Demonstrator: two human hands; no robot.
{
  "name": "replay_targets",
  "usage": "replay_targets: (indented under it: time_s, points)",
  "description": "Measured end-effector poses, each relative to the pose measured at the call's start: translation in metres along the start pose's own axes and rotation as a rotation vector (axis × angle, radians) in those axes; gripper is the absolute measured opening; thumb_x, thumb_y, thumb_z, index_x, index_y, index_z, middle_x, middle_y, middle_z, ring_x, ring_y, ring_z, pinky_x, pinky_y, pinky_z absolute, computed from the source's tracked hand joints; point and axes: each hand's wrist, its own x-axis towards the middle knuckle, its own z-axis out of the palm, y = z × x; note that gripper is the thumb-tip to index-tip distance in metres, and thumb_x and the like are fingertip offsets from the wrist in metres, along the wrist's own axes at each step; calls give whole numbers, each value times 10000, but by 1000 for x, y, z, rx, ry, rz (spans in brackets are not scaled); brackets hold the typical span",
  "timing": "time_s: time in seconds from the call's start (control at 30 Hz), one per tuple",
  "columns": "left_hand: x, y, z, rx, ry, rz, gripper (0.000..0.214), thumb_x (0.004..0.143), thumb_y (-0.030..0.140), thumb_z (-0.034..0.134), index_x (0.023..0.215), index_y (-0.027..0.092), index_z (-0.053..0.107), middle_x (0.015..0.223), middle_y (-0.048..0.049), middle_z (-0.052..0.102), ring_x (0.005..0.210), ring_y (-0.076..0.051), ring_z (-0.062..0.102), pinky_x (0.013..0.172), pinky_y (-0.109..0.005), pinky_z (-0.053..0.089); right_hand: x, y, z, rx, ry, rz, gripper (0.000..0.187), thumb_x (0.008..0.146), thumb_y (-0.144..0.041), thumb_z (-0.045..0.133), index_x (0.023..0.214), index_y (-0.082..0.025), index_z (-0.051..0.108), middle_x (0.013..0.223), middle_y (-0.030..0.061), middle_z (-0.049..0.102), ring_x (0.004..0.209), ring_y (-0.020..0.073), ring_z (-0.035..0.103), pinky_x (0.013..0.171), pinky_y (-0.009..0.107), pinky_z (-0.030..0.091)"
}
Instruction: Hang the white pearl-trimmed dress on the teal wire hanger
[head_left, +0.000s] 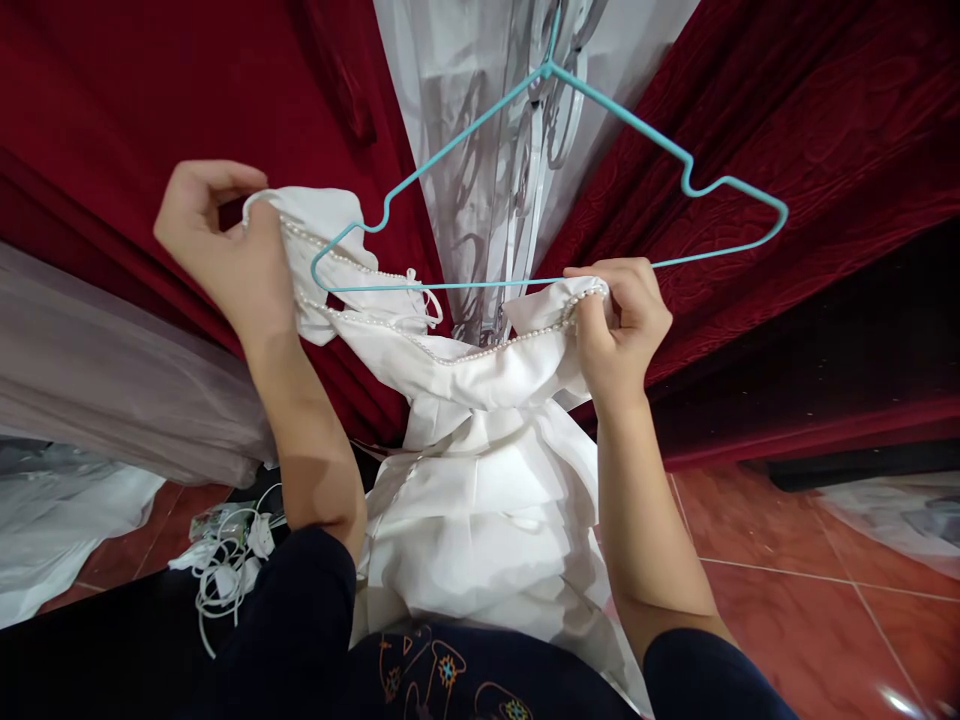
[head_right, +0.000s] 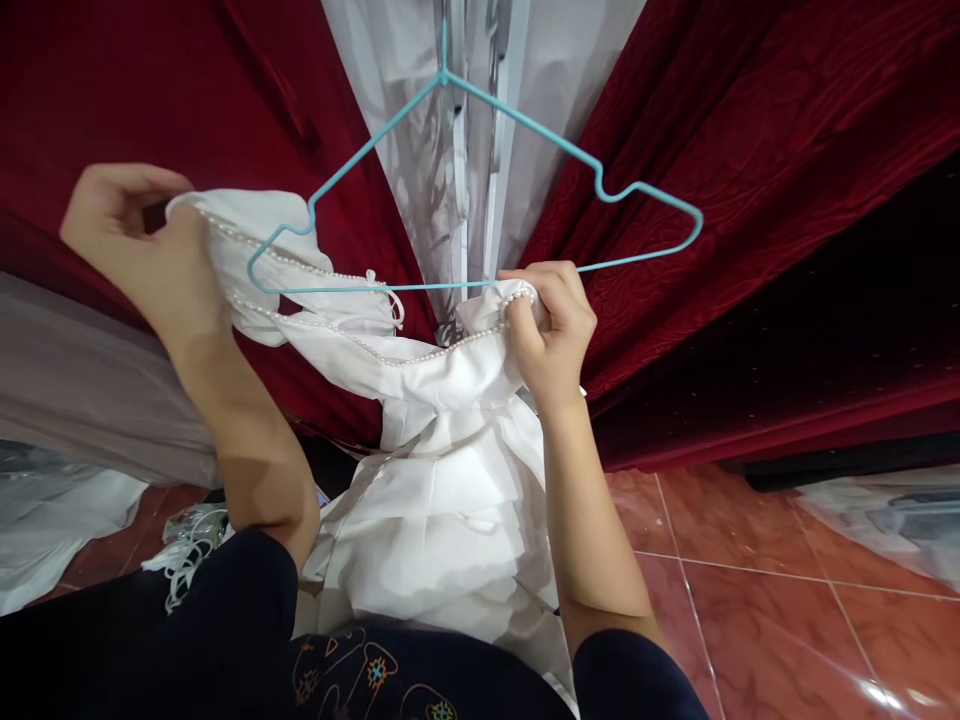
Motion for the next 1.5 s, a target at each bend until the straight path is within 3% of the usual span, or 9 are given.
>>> replay_targets:
  time_s: [0.13, 0.37, 0.6, 0.7, 0.87, 1.03, 1.1, 1.27, 1.5]
  points:
    - [8, 1, -9, -33, -140, 13, 541, 717, -319, 465, 894, 130, 707, 892, 32, 711, 894, -107, 686, 880, -235, 605, -1, 3, -1, -28, -24, 21, 207, 992, -269, 611, 1011, -253, 816, 930, 36, 699, 921, 196, 694, 854, 406, 583]
    - [29, 11, 52, -35, -472, -30, 679, 582, -392, 460, 935, 148, 670, 948, 110, 723, 983, -89, 664, 942, -218, 566, -4, 2, 2, -46, -18, 32, 213, 990, -267, 599, 1028, -238, 806, 959, 57, 684, 949, 210, 679, 887, 421, 589]
    - [33, -21, 49, 204, -274, -100, 500, 714, -303, 588, 953, 123, 696, 969, 53, 747, 965, -114, 685, 873, -259, 582, -1, 5, -3, -46, -39, -1, 227, 998, -262, 587, 1047, -251, 808, 970, 47, 692, 958, 207, 688, 912, 426, 583]
    - [33, -11, 54, 246, -361, -89, 415, 732, -252, 657, 951, 96, 716, 974, 27, 758, 964, -144, 722, 757, -264, 555, -3, 4, -1, -44, -43, -10, 235, 999, -266, 586, 1066, -254, 811, 977, 42, 696, 959, 201, 690, 914, 427, 582]
    - [29, -5, 77, 205, -478, 162, 315, 859, -96, 784, 1006, 164, 682, 1015, 26, 704, 872, -105, 645, 684, -276, 544, -6, 4, 5, -21, -46, 9, 239, 1007, -269, 584, 1088, -264, 809, 975, 33, 691, 969, 198, 687, 919, 428, 581]
    - [-12, 12, 65, -101, -185, 670, 224, 1062, 36, 600, 1158, 229, 662, 1051, -3, 652, 944, -118, 616, 748, -289, 538, -4, 4, 2, 2, -19, -10, 232, 990, -213, 607, 1079, -269, 815, 976, 30, 686, 960, 191, 681, 900, 403, 570]
    - [-46, 35, 59, -188, -241, 501, 214, 1127, 101, 511, 1120, 245, 669, 1056, -16, 676, 996, -150, 657, 854, -325, 554, -3, 4, 1, 1, -27, -9, 236, 981, -201, 608, 1077, -264, 814, 980, 30, 687, 965, 191, 683, 904, 400, 571]
    - [-126, 73, 74, -225, -706, 306, 319, 1093, 91, 460, 1249, 253, 686, 1175, -32, 777, 1117, -224, 721, 1031, -390, 520, -3, 5, 2, -50, -36, 10, 254, 971, -200, 574, 1083, -252, 796, 987, 33, 686, 996, 194, 694, 940, 410, 587]
    - [-142, 79, 79, -74, -721, 254, 373, 1096, 62, 431, 1150, 252, 747, 1025, -7, 787, 995, -227, 699, 982, -372, 433, -10, 0, -15, -164, -63, -88, 515, 827, -88, 518, 1240, -280, 758, 1248, 76, 709, 1204, 253, 682, 914, 418, 601]
